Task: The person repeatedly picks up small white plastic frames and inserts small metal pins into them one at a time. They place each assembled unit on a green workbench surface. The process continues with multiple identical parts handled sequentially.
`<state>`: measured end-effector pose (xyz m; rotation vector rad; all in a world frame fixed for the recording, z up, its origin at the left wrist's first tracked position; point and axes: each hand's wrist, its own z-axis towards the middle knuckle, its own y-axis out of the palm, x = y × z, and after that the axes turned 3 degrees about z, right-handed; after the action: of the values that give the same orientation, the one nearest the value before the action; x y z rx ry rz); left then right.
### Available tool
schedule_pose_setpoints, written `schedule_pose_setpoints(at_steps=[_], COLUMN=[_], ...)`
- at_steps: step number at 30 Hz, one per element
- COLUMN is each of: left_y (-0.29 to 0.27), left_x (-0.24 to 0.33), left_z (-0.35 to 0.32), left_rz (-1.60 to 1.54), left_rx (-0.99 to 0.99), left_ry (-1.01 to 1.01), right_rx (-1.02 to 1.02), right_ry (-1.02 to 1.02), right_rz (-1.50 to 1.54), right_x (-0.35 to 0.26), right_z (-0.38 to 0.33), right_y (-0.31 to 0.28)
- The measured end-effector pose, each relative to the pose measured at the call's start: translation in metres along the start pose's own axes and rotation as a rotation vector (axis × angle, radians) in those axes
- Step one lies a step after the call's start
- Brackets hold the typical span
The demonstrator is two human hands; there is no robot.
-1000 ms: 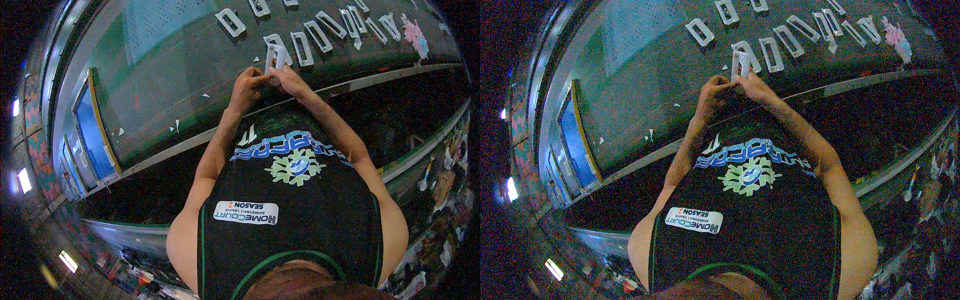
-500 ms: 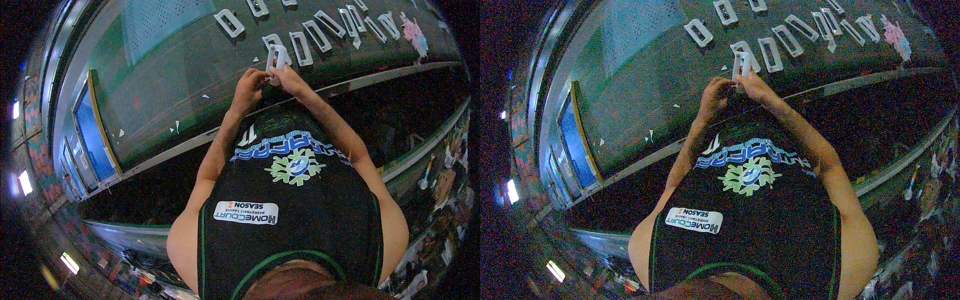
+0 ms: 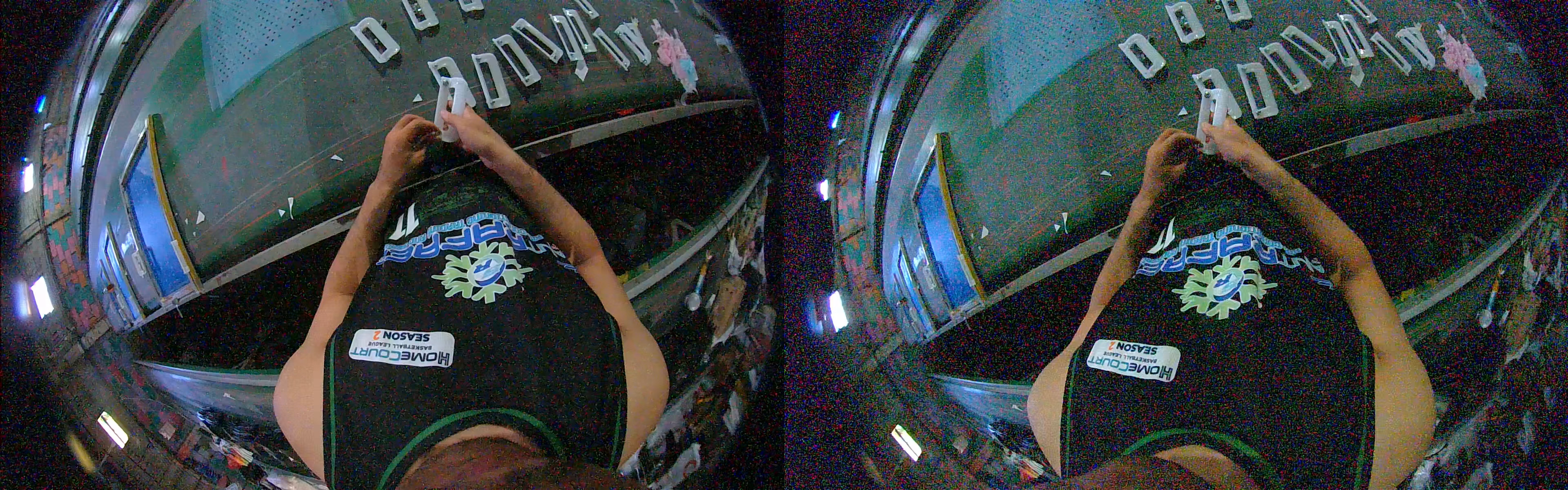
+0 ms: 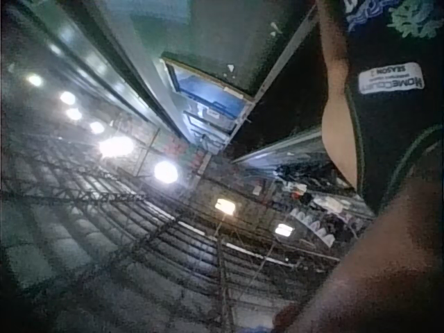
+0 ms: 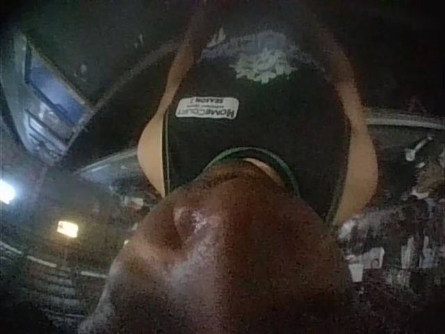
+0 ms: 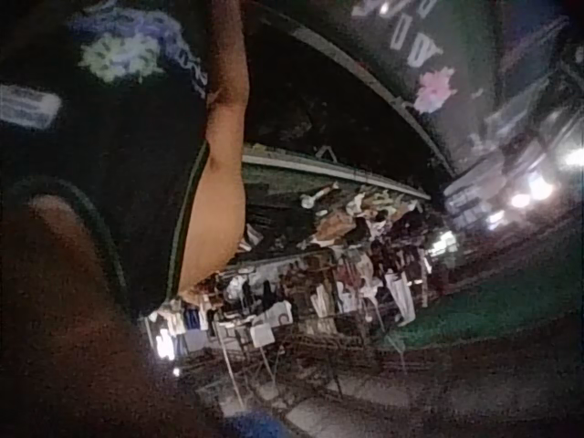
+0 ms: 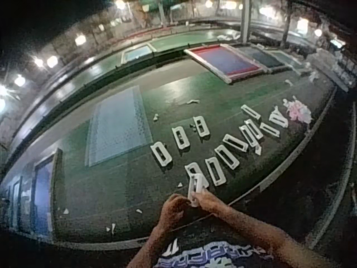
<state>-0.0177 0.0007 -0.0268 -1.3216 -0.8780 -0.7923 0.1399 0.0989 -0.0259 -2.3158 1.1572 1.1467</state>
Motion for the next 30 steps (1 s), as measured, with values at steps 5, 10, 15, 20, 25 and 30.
schedule_pose_setpoints(at_steps=[5,10,15,20,25,30], left_y=[0.004,0.008,0.009,0.01,0.009,0.012], left_x=[-0.01,-0.015,-0.013,-0.009,-0.009,-0.01], left_z=[-0.003,-0.005,-0.008,-0.008,-0.007,-0.005], left_rz=[-0.143,-0.271,-0.07,-0.027,-0.098,-0.132], left_rx=[0.002,-0.001,-0.004,-0.011,0.017,0.08], left_ry=[0.0,-0.059,0.063,0.089,0.074,0.016], right_rx=[0.016,-0.005,-0.024,-0.034,-0.005,-0.003], right_ry=[0.0,-0.003,0.016,0.042,-0.009,-0.017], right_rz=[-0.031,0.009,0.013,0.022,-0.01,0.007], right_x=[0.002,0.003,0.003,0.004,0.007,0.006], right_z=[0.002,0.002,0.001,0.003,0.007,0.007], right_y=[0.001,0.001,0.001,0.0,0.001,0.0])
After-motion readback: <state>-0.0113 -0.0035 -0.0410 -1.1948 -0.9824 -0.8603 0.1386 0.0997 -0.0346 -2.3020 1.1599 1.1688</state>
